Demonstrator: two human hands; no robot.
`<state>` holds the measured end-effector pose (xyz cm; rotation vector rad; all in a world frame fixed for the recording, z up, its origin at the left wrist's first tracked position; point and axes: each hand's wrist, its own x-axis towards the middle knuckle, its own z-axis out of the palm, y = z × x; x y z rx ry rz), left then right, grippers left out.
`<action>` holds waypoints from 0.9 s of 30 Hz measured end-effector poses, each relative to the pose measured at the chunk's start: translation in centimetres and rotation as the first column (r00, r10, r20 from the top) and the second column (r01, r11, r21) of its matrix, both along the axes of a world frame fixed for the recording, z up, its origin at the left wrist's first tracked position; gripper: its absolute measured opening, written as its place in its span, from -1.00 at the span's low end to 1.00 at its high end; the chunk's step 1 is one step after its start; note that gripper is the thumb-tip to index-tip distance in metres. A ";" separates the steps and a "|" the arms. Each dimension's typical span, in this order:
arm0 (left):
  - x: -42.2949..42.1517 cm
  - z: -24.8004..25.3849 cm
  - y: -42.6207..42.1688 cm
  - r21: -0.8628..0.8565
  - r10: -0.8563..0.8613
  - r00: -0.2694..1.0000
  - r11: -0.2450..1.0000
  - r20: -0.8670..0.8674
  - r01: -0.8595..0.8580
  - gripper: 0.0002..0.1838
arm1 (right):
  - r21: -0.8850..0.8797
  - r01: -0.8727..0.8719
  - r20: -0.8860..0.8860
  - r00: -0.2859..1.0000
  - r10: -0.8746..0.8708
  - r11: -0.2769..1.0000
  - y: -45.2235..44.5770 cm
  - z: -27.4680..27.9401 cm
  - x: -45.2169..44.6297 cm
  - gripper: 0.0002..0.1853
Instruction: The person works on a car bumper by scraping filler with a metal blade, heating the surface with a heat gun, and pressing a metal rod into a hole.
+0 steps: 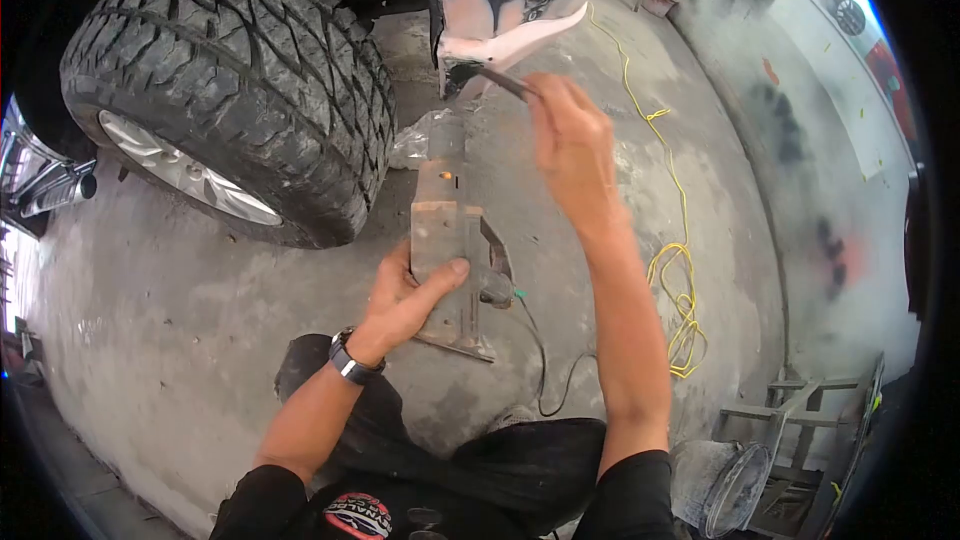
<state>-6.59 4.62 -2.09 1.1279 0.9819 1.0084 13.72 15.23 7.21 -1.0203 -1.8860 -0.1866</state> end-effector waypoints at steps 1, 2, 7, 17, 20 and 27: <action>0.1 0.0 0.0 -0.020 -0.006 1.000 1.000 0.029 0.007 -0.44 | 0.037 -0.015 0.010 1.000 0.015 0.999 0.0 -0.5 0.2 -0.84; 0.3 0.1 0.0 -0.037 -0.016 0.998 0.999 0.056 0.018 -0.44 | -0.019 0.010 0.073 0.997 -0.008 1.000 -0.2 -0.9 0.3 -0.85; -0.1 0.0 0.2 -0.031 0.021 1.000 0.999 -0.005 -0.021 -0.42 | -0.078 -0.012 -0.039 0.999 0.009 0.997 -1.5 -0.1 0.6 -0.82; 0.3 -0.3 0.1 -0.030 0.021 1.000 0.999 0.003 -0.021 -0.38 | -0.011 -0.025 -0.102 0.994 0.024 1.000 0.2 -0.4 -0.7 -0.87; 0.1 -0.2 0.1 -0.016 0.018 0.998 1.000 -0.052 -0.019 -0.38 | -0.060 -0.018 -0.100 0.995 0.012 0.998 -0.1 -0.1 -1.3 -0.87; 0.1 0.0 0.1 -0.055 0.005 1.000 0.998 0.018 -0.004 -0.40 | -0.018 -0.024 -0.039 0.999 0.023 1.000 -0.1 -0.3 -0.6 -0.86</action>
